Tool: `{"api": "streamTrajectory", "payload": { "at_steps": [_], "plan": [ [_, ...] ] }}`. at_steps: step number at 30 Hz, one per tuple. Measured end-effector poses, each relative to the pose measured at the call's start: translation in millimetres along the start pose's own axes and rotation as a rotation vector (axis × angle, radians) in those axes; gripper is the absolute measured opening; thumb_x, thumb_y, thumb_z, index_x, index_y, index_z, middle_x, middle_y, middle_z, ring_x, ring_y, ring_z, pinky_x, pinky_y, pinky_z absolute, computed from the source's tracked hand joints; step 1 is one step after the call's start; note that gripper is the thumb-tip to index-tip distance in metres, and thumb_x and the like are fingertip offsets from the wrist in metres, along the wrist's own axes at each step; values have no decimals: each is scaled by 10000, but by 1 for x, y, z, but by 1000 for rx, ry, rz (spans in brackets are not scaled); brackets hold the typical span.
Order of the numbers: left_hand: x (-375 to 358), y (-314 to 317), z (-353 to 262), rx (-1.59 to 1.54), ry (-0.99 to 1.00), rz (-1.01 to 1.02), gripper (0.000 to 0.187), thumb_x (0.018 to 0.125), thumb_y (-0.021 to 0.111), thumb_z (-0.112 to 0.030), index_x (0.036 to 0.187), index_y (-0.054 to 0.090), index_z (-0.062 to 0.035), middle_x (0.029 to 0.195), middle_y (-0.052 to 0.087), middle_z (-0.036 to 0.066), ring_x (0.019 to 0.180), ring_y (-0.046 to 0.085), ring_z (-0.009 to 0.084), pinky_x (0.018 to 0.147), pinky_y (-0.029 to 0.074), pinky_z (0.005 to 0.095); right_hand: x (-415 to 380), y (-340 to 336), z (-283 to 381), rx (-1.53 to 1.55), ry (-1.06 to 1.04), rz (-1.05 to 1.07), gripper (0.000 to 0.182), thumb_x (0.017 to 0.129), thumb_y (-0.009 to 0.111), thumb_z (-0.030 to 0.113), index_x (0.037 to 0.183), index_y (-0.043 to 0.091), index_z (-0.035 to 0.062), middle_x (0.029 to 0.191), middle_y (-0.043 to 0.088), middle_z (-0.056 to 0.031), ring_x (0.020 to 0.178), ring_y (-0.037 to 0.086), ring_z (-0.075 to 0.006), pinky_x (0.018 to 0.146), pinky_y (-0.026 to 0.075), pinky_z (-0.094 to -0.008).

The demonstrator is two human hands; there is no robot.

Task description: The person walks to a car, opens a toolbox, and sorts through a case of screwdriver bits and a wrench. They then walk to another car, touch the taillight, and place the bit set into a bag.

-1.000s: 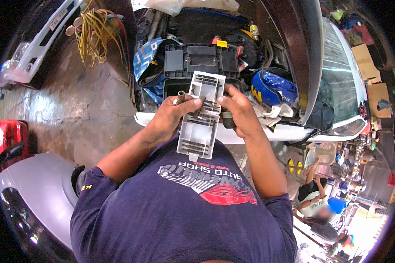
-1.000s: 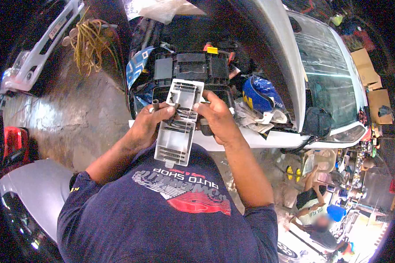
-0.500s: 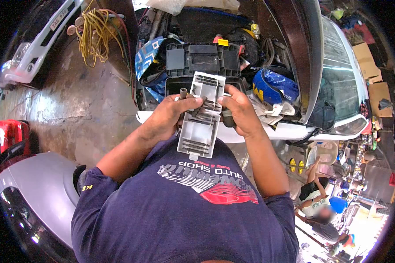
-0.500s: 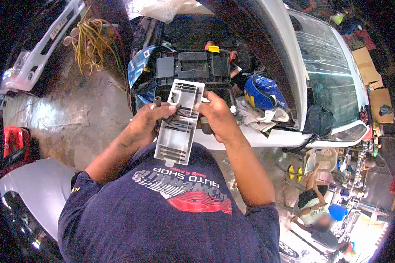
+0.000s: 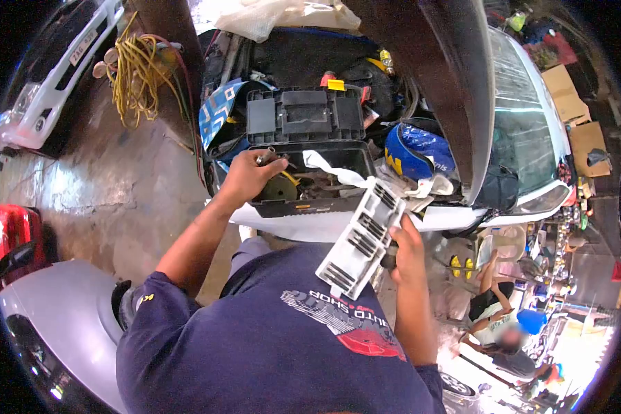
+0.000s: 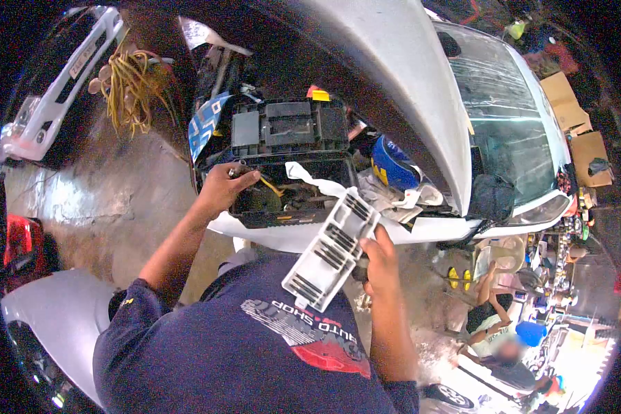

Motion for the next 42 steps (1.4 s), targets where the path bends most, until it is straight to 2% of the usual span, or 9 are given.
{"api": "streamTrajectory", "payload": {
  "at_steps": [4,8,12,23,31,32,37,40,42],
  "plan": [
    [37,27,14,386,85,56,504,890,834,-464,1087,817,-2,1011,780,274,930,778,413,829,590,477,-28,-34,0,75,17,-120,600,985,533,36,1579,487,-30,1415,660,-147,1183,707,-228,1010,580,-365],
    [74,72,59,915,33,280,441,852,799,-446,1050,831,-53,1028,791,255,993,766,433,922,609,509,-44,-64,-11,89,-19,-227,557,983,540,45,1532,526,-49,1339,698,-162,1142,732,-266,998,607,-386],
    [92,99,74,962,42,434,388,849,742,-342,1073,833,-39,1090,785,259,1065,759,427,958,610,503,-49,-79,-20,77,-32,-209,515,971,547,59,1476,562,-39,1295,706,-140,1134,725,-254,1000,601,-379],
    [18,130,51,722,359,494,514,1013,664,-546,1162,784,-70,1054,779,234,1027,743,437,920,588,533,-57,-54,-17,151,-27,-260,515,959,544,75,1466,568,-15,1282,691,-130,1123,710,-228,986,590,-374],
    [-21,155,103,728,622,660,373,913,715,-357,1170,755,-89,1192,756,155,1084,749,370,938,612,502,-51,-46,-15,205,-23,-250,520,980,526,28,1498,548,-22,1301,690,-131,1149,705,-235,1009,583,-377],
    [-33,156,104,656,705,583,306,906,680,-202,1175,733,-66,1106,745,146,1070,736,380,905,611,499,-49,-45,-14,196,-44,-238,524,982,523,23,1504,545,-22,1312,686,-134,1161,702,-236,1012,582,-376],
    [-39,163,127,620,724,648,358,866,735,-210,1194,725,-68,1083,737,142,1054,738,377,900,608,496,-46,-47,-20,198,-31,-219,550,985,529,37,1532,526,-24,1362,667,-144,1199,690,-241,1020,578,-376],
    [-37,159,124,635,799,628,569,878,803,-399,1327,693,-66,1223,745,172,1092,740,371,956,610,497,-46,-43,-16,198,-39,-209,568,975,550,59,1536,519,-25,1359,676,-140,1184,704,-253,1034,579,-386],
    [-40,153,103,653,771,589,446,879,763,-304,1247,698,-61,1155,741,153,1070,740,368,921,609,497,-45,-43,-19,220,-39,-190,577,972,558,68,1540,515,-27,1363,678,-141,1185,707,-257,1040,579,-389]
  ]
}}
Point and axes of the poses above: each hand's wrist, its own x-axis towards the middle knuckle, its own y-axis out of the palm, z = x × y, the point moved 3 cm from there along x, towards the middle knuckle
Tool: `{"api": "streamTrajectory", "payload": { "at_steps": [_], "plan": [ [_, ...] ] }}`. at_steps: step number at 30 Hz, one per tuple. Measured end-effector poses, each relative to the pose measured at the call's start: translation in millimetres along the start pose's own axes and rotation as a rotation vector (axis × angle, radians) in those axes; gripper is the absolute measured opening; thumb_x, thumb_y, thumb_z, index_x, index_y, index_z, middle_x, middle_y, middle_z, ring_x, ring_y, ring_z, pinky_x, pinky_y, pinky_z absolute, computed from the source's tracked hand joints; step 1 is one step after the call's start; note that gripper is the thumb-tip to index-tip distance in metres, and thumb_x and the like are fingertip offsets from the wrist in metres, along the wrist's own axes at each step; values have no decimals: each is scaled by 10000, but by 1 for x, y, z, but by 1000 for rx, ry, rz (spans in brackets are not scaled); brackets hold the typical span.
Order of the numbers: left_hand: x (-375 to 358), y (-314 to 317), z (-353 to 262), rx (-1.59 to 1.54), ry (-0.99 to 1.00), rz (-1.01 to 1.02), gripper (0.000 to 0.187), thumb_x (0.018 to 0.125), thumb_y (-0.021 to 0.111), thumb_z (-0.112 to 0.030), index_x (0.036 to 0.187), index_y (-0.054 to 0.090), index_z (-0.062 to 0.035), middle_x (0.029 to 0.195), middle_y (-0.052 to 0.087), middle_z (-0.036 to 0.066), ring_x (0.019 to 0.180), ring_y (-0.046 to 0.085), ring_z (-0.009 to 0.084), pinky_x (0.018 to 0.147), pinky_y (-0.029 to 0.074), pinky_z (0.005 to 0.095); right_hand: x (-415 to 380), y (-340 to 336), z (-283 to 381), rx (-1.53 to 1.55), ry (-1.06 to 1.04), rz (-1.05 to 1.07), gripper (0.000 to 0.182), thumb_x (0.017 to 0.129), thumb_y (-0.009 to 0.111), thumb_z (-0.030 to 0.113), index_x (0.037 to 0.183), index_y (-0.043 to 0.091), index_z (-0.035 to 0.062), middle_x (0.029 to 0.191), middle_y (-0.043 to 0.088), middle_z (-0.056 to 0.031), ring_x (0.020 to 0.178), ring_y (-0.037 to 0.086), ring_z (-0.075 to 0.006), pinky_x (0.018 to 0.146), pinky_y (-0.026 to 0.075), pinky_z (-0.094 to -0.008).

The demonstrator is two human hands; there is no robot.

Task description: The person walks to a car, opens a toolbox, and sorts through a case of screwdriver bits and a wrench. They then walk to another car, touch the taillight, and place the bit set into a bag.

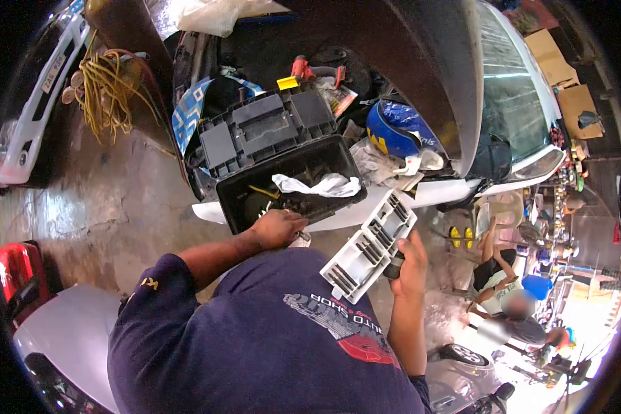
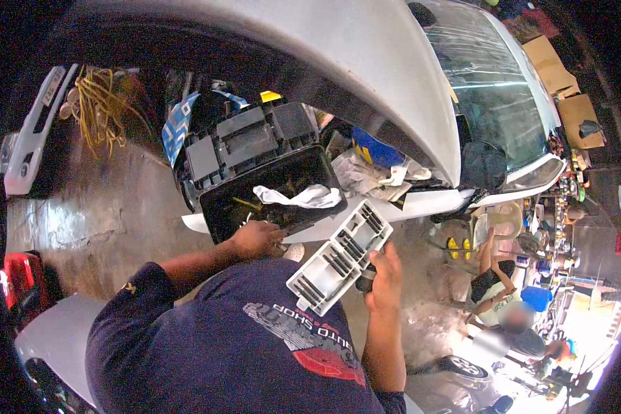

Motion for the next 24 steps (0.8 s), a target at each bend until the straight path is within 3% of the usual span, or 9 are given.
{"api": "streamTrajectory", "payload": {
  "at_steps": [1,2,5,11,13,15,18,20,24],
  "plan": [
    [2,-5,-1,21,-37,-19,327,880,723,-209,1168,704,-57,1087,738,134,1047,740,365,886,607,497,1,-4,-2,-1,4,7,586,969,563,74,1543,510,-30,1372,676,-145,1193,707,-259,1044,580,-392],
    [4,-1,6,56,-80,104,594,881,773,-412,1356,685,-67,1255,745,156,1157,725,375,980,603,496,2,-7,-3,-3,7,14,595,965,567,80,1546,505,-34,1381,674,-149,1201,707,-262,1047,580,-395],
    [8,-1,18,59,-158,83,596,874,766,-384,1383,673,-89,1275,738,161,1139,732,366,967,608,488,0,-7,0,-13,14,19,602,965,572,89,1549,501,-41,1390,672,-157,1209,706,-263,1049,579,-395],
    [22,-60,6,-208,-421,118,395,990,726,-384,1210,771,-60,1155,773,226,1082,744,404,922,588,508,6,-8,0,-46,30,47,615,941,580,106,1534,512,-41,1365,676,-155,1193,706,-261,1044,576,-386],
    [24,-60,19,-519,-482,-184,390,1005,732,-374,1227,767,-55,1150,771,243,1041,757,410,894,585,512,9,-13,-2,-68,26,64,610,937,578,110,1525,518,-41,1356,678,-152,1191,703,-258,1038,575,-385],
    [39,-56,49,-548,-537,-162,425,1004,746,-370,1298,737,-64,1141,770,254,1038,758,423,890,585,524,10,-11,-1,-93,22,79,606,932,576,114,1516,525,-41,1348,680,-149,1189,701,-255,1033,573,-383],
    [64,-73,57,-251,-609,-176,356,966,744,-321,1219,760,-72,1144,768,261,1055,764,394,916,593,497,9,1,2,-81,30,97,592,934,567,113,1505,530,-40,1343,678,-152,1192,694,-256,1036,566,-391],
    [84,-79,61,-36,-603,6,402,966,714,-273,1327,744,-98,1167,784,236,1114,767,376,937,610,499,9,-2,2,-133,49,31,596,932,549,104,1510,525,-40,1347,678,-157,1199,692,-264,1052,559,-399],
    [109,-11,112,109,-557,210,362,1001,630,-219,1316,773,-113,1190,796,211,1154,771,362,938,628,499,11,17,2,-105,58,118,629,960,515,86,1572,457,-45,1398,663,-165,1226,699,-292,1059,569,-410]
  ]
}}
Point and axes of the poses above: each hand's wrist, its own x-axis towards the middle knuckle, its own y-axis out of the palm, z = x × y, the point moved 3 cm from there along x, towards the middle knuckle
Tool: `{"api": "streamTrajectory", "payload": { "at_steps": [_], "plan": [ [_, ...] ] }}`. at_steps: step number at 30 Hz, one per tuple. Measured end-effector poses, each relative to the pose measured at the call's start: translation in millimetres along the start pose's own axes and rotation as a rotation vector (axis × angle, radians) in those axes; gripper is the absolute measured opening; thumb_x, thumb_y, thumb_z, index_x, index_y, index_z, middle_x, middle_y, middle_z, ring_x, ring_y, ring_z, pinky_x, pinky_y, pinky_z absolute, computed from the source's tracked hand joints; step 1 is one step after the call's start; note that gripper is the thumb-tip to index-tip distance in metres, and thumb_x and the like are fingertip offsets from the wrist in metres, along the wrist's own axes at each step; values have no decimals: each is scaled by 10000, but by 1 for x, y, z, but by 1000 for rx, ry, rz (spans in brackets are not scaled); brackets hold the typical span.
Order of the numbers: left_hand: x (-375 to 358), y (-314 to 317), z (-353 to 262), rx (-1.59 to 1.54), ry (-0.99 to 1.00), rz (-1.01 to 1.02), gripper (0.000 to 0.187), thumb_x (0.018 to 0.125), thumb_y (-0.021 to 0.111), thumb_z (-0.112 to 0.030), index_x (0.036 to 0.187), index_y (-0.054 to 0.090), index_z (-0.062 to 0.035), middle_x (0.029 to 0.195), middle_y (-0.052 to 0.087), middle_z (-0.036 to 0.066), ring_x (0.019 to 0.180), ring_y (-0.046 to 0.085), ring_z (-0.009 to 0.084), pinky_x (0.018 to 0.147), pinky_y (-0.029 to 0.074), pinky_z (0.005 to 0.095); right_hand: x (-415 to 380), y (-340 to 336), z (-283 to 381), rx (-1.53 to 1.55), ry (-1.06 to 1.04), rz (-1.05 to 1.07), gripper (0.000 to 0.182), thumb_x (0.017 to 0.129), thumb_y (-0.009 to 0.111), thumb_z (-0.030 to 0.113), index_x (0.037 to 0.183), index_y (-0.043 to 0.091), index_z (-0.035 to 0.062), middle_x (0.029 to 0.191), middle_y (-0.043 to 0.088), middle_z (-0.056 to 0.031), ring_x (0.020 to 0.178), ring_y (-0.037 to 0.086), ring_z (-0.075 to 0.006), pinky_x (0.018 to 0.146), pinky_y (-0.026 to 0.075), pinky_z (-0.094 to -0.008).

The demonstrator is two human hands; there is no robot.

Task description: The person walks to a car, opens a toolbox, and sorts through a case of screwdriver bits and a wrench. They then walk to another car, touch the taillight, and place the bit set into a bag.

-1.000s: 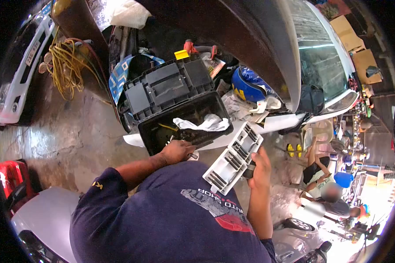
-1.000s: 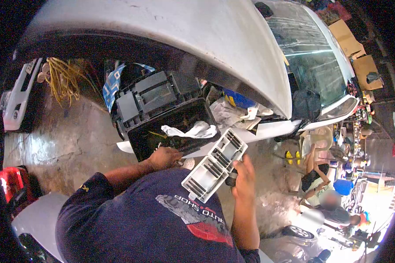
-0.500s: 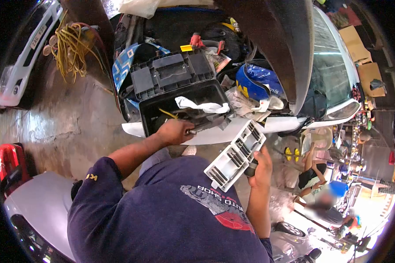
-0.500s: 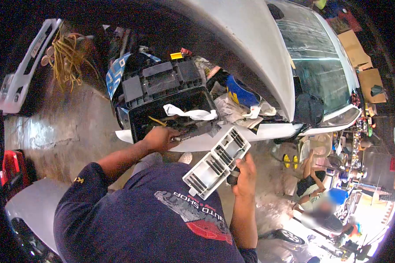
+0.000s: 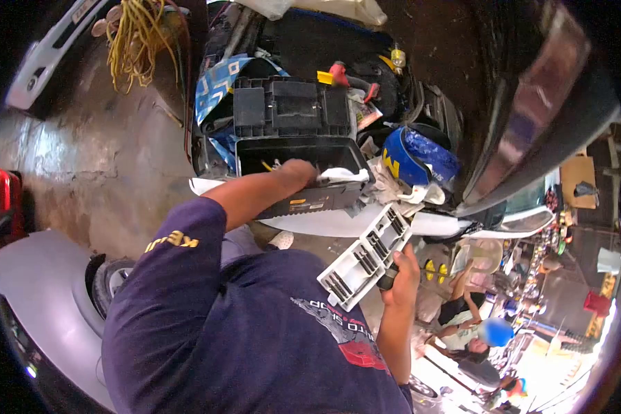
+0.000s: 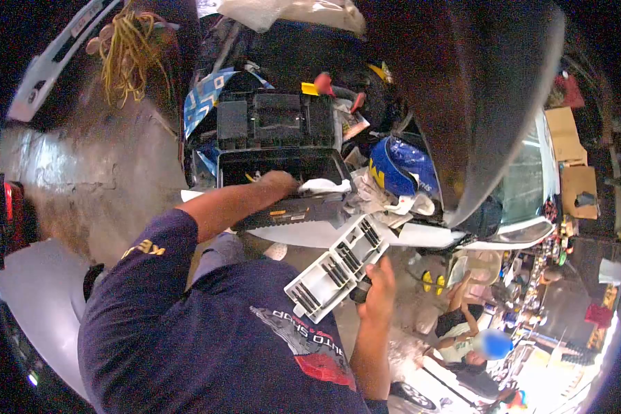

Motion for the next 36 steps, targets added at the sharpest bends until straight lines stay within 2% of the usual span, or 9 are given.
{"api": "streamTrajectory", "payload": {
  "at_steps": [5,9,15,17,21,27,29,31,36],
  "plan": [
    [-16,-12,-17,-63,-134,-41,317,1023,582,-206,1198,823,-96,1229,794,194,1131,783,359,925,642,479,-3,17,5,-23,-29,-1,636,964,518,99,1580,451,-46,1428,650,-169,1243,688,-289,1079,554,-409],
    [-47,-9,-13,51,13,-78,306,998,596,-188,1146,827,-51,1171,807,190,1090,792,371,896,645,495,-4,25,11,-22,-45,5,626,967,525,107,1571,468,-46,1422,655,-165,1239,689,-285,1086,549,-405],
    [-80,-17,13,-260,-196,-608,167,956,641,-206,1020,738,-86,914,788,194,871,785,401,777,626,536,-7,27,11,-21,-60,-12,628,958,530,112,1564,475,-45,1405,664,-163,1227,694,-281,1077,558,-410],
    [-75,-19,24,-284,-290,-523,293,981,667,-261,1235,711,-121,987,781,205,925,773,411,826,621,555,-7,27,11,-17,-62,4,629,955,530,110,1561,476,-46,1401,666,-163,1224,696,-281,1072,562,-412],
    [-78,-22,25,-281,-246,-610,226,984,637,-241,1099,743,-78,959,786,218,893,775,417,801,615,560,-3,29,9,11,-46,45,656,958,568,91,1587,444,-46,1442,643,-168,1273,666,-280,1111,526,-402],
    [-89,0,21,-405,-291,-549,522,936,710,-212,1433,603,-94,986,777,238,942,763,450,845,605,572,-7,33,13,-20,-42,32,596,958,567,87,1536,494,-38,1403,657,-163,1249,673,-275,1097,533,-404],
    [-94,13,19,-435,-224,-479,670,978,749,-333,1557,487,-124,1019,771,254,925,760,454,819,608,579,-6,32,14,-15,-40,55,578,959,566,89,1521,508,-33,1391,661,-160,1240,675,-272,1091,535,-403],
    [-105,2,3,-509,-201,-488,672,981,755,-296,1563,464,-130,1020,771,258,940,754,471,821,602,584,-7,31,13,-7,-51,50,567,955,568,94,1507,518,-26,1375,666,-153,1230,676,-268,1083,537,-401],
    [-129,-22,-22,-543,91,-241,509,955,722,-506,1231,727,-79,1094,786,245,1021,744,474,908,592,548,-5,24,8,-35,-46,26,609,949,565,98,1541,497,-28,1411,658,-153,1257,668,-269,1098,526,-400]
  ]
}}
Point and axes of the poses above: each hand's wrist, its own x-axis towards the middle knuckle, its own y-axis out of the palm, z = x × y, the point moved 3 cm from there along x, towards the middle knuckle
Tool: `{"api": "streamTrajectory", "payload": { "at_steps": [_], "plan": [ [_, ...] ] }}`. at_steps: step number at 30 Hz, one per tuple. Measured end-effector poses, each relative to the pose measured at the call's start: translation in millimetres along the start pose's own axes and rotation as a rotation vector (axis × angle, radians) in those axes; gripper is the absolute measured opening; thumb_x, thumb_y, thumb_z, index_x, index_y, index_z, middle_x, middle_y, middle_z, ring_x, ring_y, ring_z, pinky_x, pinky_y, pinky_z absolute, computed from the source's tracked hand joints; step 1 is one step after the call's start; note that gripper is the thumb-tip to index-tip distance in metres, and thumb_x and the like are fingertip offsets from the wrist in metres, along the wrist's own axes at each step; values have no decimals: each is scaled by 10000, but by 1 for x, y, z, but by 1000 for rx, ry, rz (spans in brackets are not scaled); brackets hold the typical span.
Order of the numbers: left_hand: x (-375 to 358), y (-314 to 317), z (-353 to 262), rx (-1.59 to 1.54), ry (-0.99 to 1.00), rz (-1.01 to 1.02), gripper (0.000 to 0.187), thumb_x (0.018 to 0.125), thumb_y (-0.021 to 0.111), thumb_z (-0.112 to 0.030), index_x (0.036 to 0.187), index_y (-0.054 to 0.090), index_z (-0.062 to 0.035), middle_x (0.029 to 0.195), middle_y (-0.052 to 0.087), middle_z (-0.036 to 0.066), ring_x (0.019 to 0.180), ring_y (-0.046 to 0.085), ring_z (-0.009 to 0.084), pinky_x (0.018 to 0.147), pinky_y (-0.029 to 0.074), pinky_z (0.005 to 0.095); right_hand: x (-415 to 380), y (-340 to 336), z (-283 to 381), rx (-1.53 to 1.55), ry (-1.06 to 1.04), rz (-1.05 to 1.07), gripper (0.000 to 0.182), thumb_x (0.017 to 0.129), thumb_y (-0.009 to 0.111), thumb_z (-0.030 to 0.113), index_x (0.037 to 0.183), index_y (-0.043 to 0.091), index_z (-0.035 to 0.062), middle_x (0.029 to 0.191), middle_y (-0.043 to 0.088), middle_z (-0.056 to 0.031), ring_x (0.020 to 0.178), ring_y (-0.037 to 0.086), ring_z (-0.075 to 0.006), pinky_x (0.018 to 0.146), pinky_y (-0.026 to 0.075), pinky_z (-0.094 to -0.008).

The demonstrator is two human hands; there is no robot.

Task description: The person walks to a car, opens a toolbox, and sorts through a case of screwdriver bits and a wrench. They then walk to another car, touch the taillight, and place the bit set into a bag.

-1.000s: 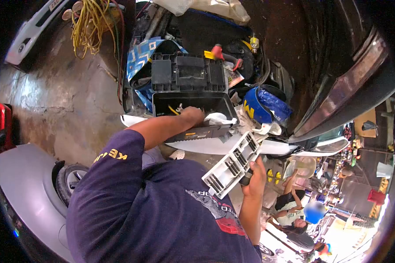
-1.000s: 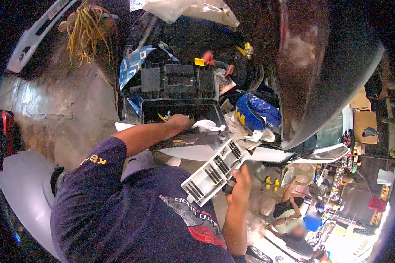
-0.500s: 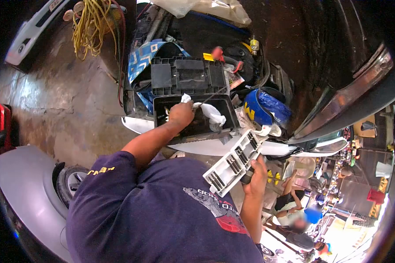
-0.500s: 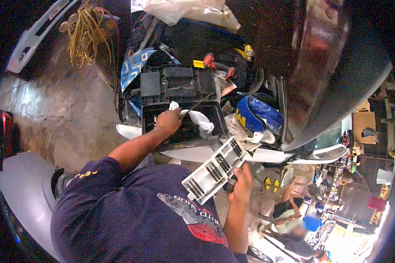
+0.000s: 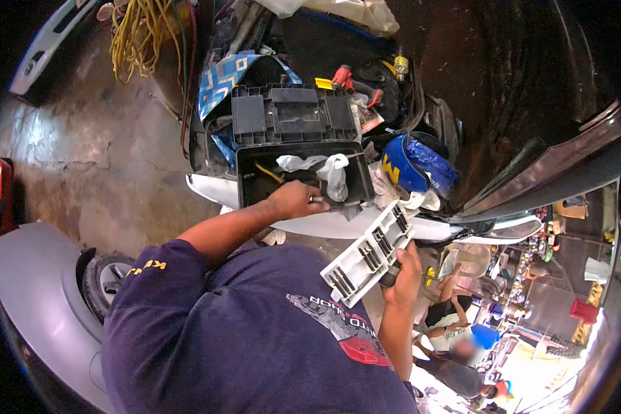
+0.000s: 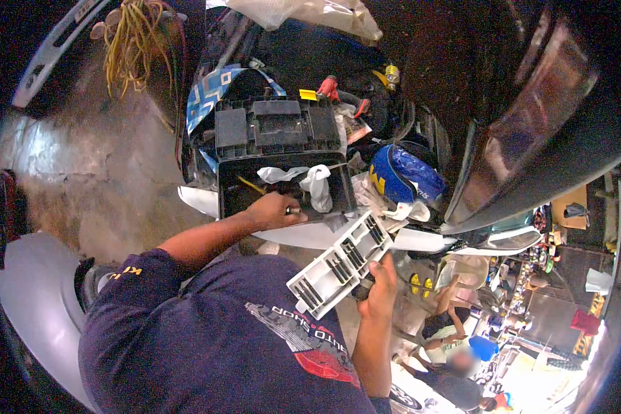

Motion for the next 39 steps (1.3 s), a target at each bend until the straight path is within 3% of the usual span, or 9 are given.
{"api": "streamTrajectory", "payload": {
  "at_steps": [5,6,10,18,21,22,33,37,39],
  "plan": [
    [-28,7,-2,252,174,218,475,945,711,-500,1133,757,-66,974,785,220,1016,765,414,863,605,543,3,-6,-3,-4,-4,-9,639,952,566,105,1570,477,-30,1450,646,-158,1282,660,-271,1119,514,-398],
    [-38,5,-6,334,127,221,357,967,688,-370,1133,745,-60,986,783,191,1030,769,392,831,614,543,2,-5,-1,3,-5,-13,638,951,571,106,1568,479,-33,1450,647,-157,1281,661,-274,1120,514,-398],
    [-61,23,15,408,144,142,287,1000,601,-265,1208,695,-91,1072,763,179,1005,753,421,824,622,554,1,-6,2,-13,-2,0,642,951,584,109,1567,478,-40,1455,645,-152,1283,660,-277,1120,515,-398],
    [-88,16,30,469,435,-227,268,877,727,-243,1102,672,-109,1016,683,92,1026,670,309,851,535,463,4,3,5,-16,-8,25,669,953,573,111,1590,441,-47,1471,629,-164,1304,646,-281,1133,508,-412],
    [-86,10,24,520,511,-177,195,967,625,-250,1095,689,-118,1029,704,53,1050,684,255,885,520,419,5,9,8,-32,-10,37,695,940,567,124,1600,440,-53,1472,632,-172,1296,655,-301,1127,524,-420],
    [-82,11,28,535,529,-158,300,878,705,-276,1127,665,-114,1054,669,69,1066,651,276,887,526,442,7,8,6,-7,-1,57,701,938,570,127,1602,435,-53,1472,631,-172,1295,656,-300,1128,523,-419],
    [-59,28,39,680,561,-97,268,914,665,-277,1134,690,-125,1060,673,51,1100,656,253,918,532,427,3,7,-1,115,1,86,671,932,596,105,1571,460,-50,1455,634,-160,1302,651,-284,1131,516,-410],
    [-55,17,39,610,625,-273,120,917,641,-248,969,679,-147,930,665,9,979,672,220,845,546,392,5,-5,-10,90,-17,71,670,923,601,133,1561,485,-36,1436,648,-153,1289,656,-278,1119,521,-403],
    [-52,15,47,556,486,-128,241,934,716,-277,1134,693,-143,1101,690,46,1109,662,268,936,535,422,1,-6,-17,102,-29,21,673,921,607,151,1557,489,-37,1427,652,-153,1273,663,-276,1111,523,-402]
  ]
}}
Point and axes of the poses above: each hand's wrist, its own x-axis towards the middle knuckle, its own y-axis out of the palm, z = x × y, the point moved 3 cm from there along x, towards the middle knuckle
